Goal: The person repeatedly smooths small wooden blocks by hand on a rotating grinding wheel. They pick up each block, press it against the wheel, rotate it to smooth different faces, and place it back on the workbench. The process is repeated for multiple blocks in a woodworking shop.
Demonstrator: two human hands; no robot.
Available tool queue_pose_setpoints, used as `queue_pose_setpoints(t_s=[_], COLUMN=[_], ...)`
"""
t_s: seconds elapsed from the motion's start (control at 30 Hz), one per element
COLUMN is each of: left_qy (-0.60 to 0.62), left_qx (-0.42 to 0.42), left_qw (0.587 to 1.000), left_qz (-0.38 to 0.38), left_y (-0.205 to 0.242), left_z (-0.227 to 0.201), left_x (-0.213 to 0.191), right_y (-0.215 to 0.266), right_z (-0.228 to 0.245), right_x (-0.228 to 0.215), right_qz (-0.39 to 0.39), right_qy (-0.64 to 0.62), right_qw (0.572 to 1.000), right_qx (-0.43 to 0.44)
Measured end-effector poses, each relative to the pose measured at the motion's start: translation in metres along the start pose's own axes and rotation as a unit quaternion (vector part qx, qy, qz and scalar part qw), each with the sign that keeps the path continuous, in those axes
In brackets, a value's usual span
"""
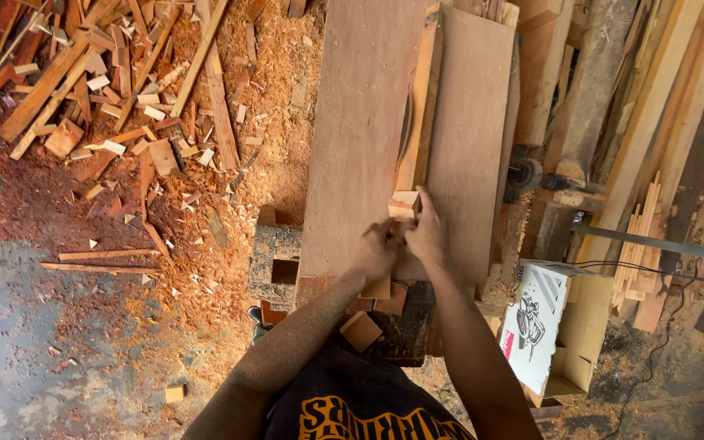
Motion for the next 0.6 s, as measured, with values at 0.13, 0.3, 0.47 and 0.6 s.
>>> queue_pose_setpoints(t_s=[0.13,0.3,0.47,0.6], left_qy=[-0.050,-0.043,-0.053,-0.031], left_qx=[0.036,-0.004,-0.031,0.004], left_qw=[0.998,0.998,0.997,1.000], left_qz=[0.026,0.054,0.051,0.002], left_y=[0.000,-0.017,-0.050,-0.057], left_z=[0.004,0.007,-0.011,-0.021], left_x=[0.006,0.003,-0.001,-0.008], right_y=[-0.006,-0.020,-0.058,-0.073], right_z=[-0.002,0.001,0.009,0.013], right_x=[0.005,0.007,-0.002,-0.004], right_qz=[0.002,-0.034,-0.059,-0.084], right_qy=[0.050,0.070,0.085,0.065], right_qw=[0.999,0.997,0.995,0.994], right_qx=[0.020,-0.007,0.005,0.003])
Point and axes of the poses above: each hand's wrist, its own y-axis away from the middle knuckle, its own x-axis out of the palm, z = x × y, the point moved 1 cm from there along -y, towards the middle knuckle, and after that the axes turned 14 degrees about y, right-handed, at the moved point
